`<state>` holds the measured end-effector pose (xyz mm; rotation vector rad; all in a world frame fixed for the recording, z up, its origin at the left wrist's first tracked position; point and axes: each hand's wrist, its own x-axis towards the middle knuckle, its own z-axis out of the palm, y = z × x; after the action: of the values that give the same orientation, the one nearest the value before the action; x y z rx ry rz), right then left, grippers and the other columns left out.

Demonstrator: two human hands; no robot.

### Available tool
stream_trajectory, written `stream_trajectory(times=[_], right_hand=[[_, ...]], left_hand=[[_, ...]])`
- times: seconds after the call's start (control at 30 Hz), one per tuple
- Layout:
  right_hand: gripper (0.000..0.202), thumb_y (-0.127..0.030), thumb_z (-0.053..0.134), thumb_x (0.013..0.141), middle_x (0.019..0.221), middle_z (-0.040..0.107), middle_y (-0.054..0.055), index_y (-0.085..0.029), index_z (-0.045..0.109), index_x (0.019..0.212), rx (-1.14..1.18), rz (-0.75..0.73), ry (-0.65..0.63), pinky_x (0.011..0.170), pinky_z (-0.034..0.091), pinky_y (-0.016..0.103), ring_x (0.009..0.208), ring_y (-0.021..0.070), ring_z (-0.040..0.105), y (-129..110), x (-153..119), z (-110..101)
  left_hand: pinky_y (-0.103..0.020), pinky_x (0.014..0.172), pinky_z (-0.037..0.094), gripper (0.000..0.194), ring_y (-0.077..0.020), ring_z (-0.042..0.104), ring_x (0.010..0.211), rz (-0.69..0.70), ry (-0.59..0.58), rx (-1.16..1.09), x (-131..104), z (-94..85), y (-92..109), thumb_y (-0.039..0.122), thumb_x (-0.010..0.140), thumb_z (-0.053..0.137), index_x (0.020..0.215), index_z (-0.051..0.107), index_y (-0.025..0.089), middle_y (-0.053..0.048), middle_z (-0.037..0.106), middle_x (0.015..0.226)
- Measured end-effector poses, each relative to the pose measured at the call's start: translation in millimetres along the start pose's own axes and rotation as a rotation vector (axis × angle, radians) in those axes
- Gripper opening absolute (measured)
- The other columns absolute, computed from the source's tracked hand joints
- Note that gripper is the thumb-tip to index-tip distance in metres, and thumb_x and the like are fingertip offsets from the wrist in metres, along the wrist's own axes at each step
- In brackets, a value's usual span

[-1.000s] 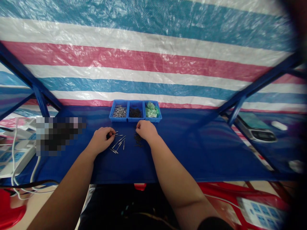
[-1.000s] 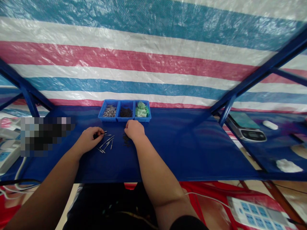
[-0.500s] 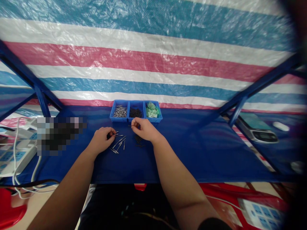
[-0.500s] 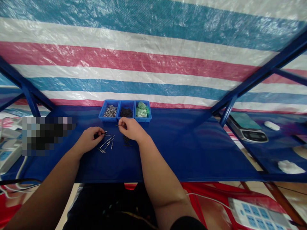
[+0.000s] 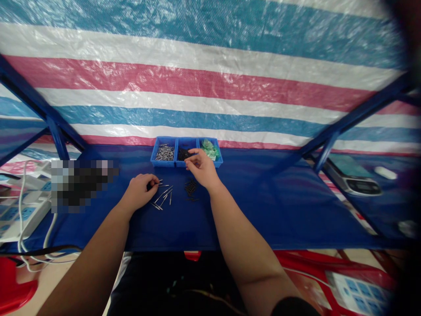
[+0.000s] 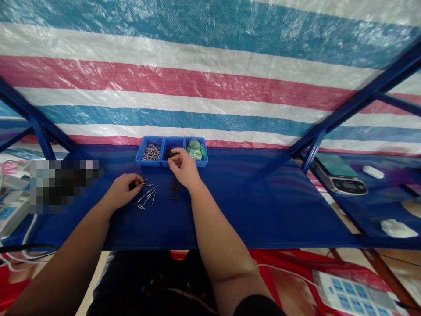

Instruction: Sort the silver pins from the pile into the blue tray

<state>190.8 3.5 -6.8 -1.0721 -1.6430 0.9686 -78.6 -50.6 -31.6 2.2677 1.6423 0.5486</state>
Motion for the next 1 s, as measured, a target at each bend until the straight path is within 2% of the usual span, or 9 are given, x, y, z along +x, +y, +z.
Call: stream_trajectory(times=[0.07,0.17,0.27,0.4,0.53,0.73,0.87,1.0], right_hand=[[0.043,-0.029,0.062,0.088,0.088,0.070,0.001,-0.021,0.050,0.128,-0.059,0.033,-0.003,0.068,0.052,0.027,0.070,0.0140,0.065,4.4,0.8,-1.7],[0.021,-0.026,0.062,0.088,0.076,0.067,0.000,-0.018,0.064,0.107,-0.236,0.017,-0.048,0.066,0.050,0.027,0.065,0.0135,0.062,6.7,-0.7,-9.6],[0.008,-0.019,0.066,0.083,0.077,0.070,0.001,-0.017,0.069,0.091,-0.416,0.044,-0.175,0.069,0.049,0.026,0.069,0.0138,0.063,4.4,-4.2,-18.3],[0.018,-0.013,0.071,0.078,0.090,0.074,0.004,-0.019,0.074,0.094,-0.624,0.087,-0.316,0.076,0.050,0.027,0.081,0.0167,0.067,-0.8,-8.2,-20.6],[0.022,-0.014,0.072,0.079,0.096,0.075,0.005,-0.020,0.075,0.099,-0.744,0.126,-0.278,0.080,0.050,0.028,0.086,0.0187,0.068,-5.0,-9.4,-9.6],[0.025,-0.008,0.065,0.078,0.089,0.076,0.004,-0.020,0.077,0.097,-0.784,0.197,-0.251,0.076,0.049,0.028,0.082,0.0192,0.068,-8.9,-8.6,3.6],[0.027,-0.011,0.064,0.079,0.087,0.076,0.004,-0.018,0.077,0.100,-0.666,0.059,-0.256,0.077,0.048,0.027,0.080,0.0178,0.067,-9.0,-7.2,0.7],[0.018,-0.010,0.062,0.078,0.078,0.071,0.001,-0.017,0.074,0.090,-0.479,-0.010,-0.278,0.070,0.046,0.024,0.070,0.0137,0.063,-6.0,-6.8,-3.5]], left_hand=[[-0.035,0.075,0.043,0.016,-0.0223,0.059,0.083,-0.002,0.005,-0.001,-0.1,-0.1,0.2,0.032,0.088,0.057,0.095,0.069,0.024,-0.003,0.068,0.085],[-0.035,0.075,0.042,0.016,-0.0220,0.059,0.082,0.002,0.008,-0.004,-0.1,0.3,-0.1,0.032,0.088,0.057,0.095,0.069,0.024,-0.003,0.067,0.085],[-0.035,0.076,0.043,0.017,-0.0221,0.059,0.082,0.002,0.007,-0.007,-0.3,0.6,-0.5,0.032,0.088,0.057,0.096,0.070,0.023,-0.003,0.067,0.084],[-0.035,0.077,0.043,0.017,-0.0220,0.058,0.082,0.007,0.009,-0.011,-0.5,0.7,-0.6,0.032,0.088,0.057,0.096,0.070,0.024,-0.003,0.067,0.084],[-0.035,0.077,0.042,0.017,-0.0218,0.058,0.082,0.003,0.003,-0.006,0.0,0.8,-0.9,0.031,0.088,0.057,0.096,0.070,0.024,-0.003,0.067,0.084],[-0.035,0.076,0.041,0.017,-0.0216,0.057,0.082,0.012,-0.004,-0.006,0.0,0.8,-1.0,0.030,0.088,0.057,0.097,0.070,0.023,-0.002,0.067,0.084],[-0.034,0.076,0.040,0.016,-0.0214,0.057,0.082,0.014,0.008,-0.007,-0.8,0.3,-0.2,0.029,0.088,0.057,0.096,0.069,0.023,-0.002,0.067,0.084],[-0.034,0.075,0.040,0.016,-0.0212,0.057,0.081,0.015,0.011,-0.011,-1.2,-0.5,0.7,0.029,0.088,0.058,0.096,0.069,0.023,-0.002,0.066,0.084]])
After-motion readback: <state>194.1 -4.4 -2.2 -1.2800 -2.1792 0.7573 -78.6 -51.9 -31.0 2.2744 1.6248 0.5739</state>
